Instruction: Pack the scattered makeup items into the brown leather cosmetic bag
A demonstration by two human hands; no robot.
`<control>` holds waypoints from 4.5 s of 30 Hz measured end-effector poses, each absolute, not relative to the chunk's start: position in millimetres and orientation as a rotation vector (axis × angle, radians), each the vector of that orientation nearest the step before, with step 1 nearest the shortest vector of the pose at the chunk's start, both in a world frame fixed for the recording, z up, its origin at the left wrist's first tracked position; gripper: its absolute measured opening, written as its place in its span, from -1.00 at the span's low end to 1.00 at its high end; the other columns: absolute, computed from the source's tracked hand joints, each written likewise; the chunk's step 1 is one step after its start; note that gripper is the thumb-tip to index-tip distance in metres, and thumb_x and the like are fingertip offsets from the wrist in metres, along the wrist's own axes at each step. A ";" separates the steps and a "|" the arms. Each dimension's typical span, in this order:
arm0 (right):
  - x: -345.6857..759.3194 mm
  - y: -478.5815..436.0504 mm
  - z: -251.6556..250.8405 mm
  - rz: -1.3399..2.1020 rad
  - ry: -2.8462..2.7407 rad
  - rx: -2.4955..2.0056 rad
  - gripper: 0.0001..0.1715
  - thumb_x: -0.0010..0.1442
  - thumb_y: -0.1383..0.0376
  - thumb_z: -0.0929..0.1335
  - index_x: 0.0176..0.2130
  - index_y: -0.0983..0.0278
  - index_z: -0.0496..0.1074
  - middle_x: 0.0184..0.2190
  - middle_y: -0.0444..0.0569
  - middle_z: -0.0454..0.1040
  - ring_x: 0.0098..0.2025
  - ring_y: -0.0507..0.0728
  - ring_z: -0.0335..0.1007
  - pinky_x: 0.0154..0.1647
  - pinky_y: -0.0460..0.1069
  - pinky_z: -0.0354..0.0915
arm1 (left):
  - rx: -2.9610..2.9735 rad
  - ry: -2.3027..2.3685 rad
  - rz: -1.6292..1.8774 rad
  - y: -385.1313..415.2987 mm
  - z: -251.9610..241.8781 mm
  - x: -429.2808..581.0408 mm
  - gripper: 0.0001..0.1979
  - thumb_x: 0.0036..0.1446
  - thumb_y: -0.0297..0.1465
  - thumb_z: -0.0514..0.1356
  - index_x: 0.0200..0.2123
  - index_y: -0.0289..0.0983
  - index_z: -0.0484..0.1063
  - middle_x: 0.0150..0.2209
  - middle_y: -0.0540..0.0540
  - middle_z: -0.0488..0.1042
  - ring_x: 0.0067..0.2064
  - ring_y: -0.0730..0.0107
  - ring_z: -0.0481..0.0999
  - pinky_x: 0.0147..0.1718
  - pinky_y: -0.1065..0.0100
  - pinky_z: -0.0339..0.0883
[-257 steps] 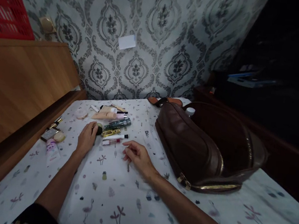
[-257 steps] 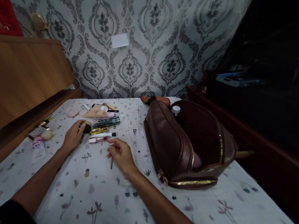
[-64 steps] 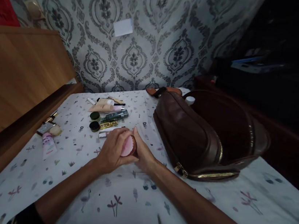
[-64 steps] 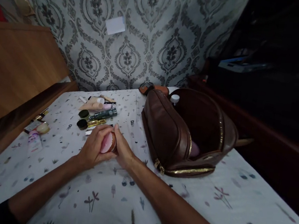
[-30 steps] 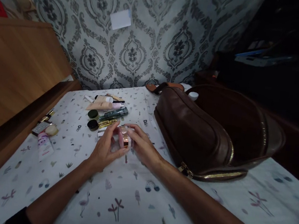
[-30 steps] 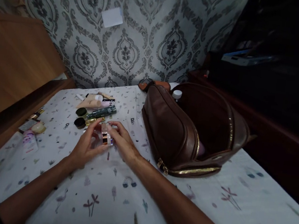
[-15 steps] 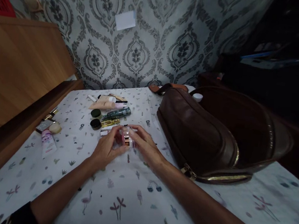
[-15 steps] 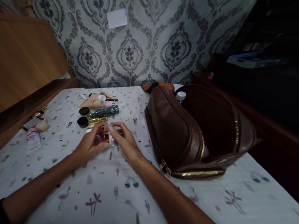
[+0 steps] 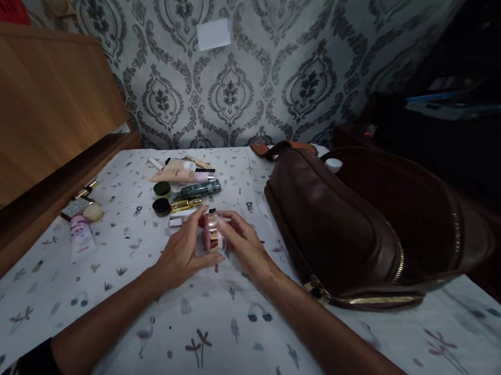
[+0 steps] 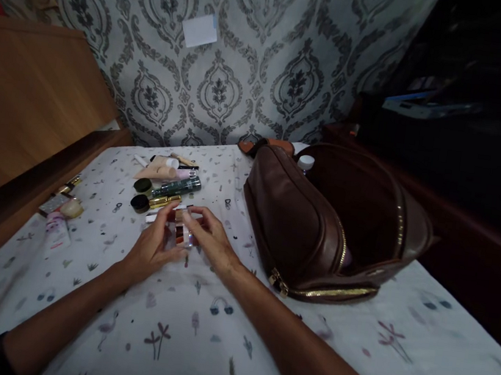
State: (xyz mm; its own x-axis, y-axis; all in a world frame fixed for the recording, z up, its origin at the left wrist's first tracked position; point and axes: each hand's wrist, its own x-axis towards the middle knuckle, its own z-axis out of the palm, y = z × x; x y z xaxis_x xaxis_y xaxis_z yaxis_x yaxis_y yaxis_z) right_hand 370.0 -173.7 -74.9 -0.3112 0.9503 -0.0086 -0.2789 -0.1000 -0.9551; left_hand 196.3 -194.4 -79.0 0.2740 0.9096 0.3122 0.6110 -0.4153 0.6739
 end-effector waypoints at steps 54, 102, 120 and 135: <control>380.1 -172.0 -62.6 1.586 -1.324 -0.867 -0.28 -0.08 0.08 0.60 0.05 0.20 0.47 0.05 0.03 0.52 0.09 0.26 0.42 0.16 0.20 0.30 | 1.833 1.188 1.179 -189.4 -62.6 194.7 -0.18 -0.02 -0.18 0.43 0.24 -0.12 0.13 0.08 -0.16 0.39 0.11 0.07 0.43 0.13 0.01 0.28; 375.3 -170.2 -71.6 1.896 -0.984 -0.655 -0.49 -0.01 0.05 0.58 -0.14 0.28 0.54 -0.18 -0.01 0.58 -0.19 0.09 0.49 -0.12 -0.01 0.41 | 2.017 1.314 1.010 -191.5 -68.5 193.1 -0.27 0.19 -0.01 0.25 0.31 -0.16 0.11 0.17 -0.23 0.42 0.14 -0.02 0.46 0.11 0.00 0.34; 371.2 -174.7 -71.3 1.882 -0.974 -0.544 -0.40 -0.02 0.12 0.60 -0.02 0.26 0.52 -0.07 0.03 0.55 -0.09 0.11 0.49 -0.07 -0.01 0.39 | 2.111 1.193 1.252 -187.5 -76.2 193.6 -0.22 0.09 -0.13 0.37 0.30 -0.14 0.15 0.28 -0.26 0.30 0.24 -0.05 0.37 0.14 0.02 0.34; 369.1 -173.2 -66.8 1.615 -0.876 -0.694 -0.43 -0.22 0.10 0.65 -0.32 0.27 0.43 -0.38 -0.15 0.52 -0.35 0.02 0.40 -0.35 -0.09 0.33 | 1.693 1.055 1.234 -202.0 -60.9 207.5 -0.38 0.24 -0.15 0.26 0.27 -0.17 0.13 0.22 -0.21 0.33 0.19 0.10 0.39 0.12 0.15 0.36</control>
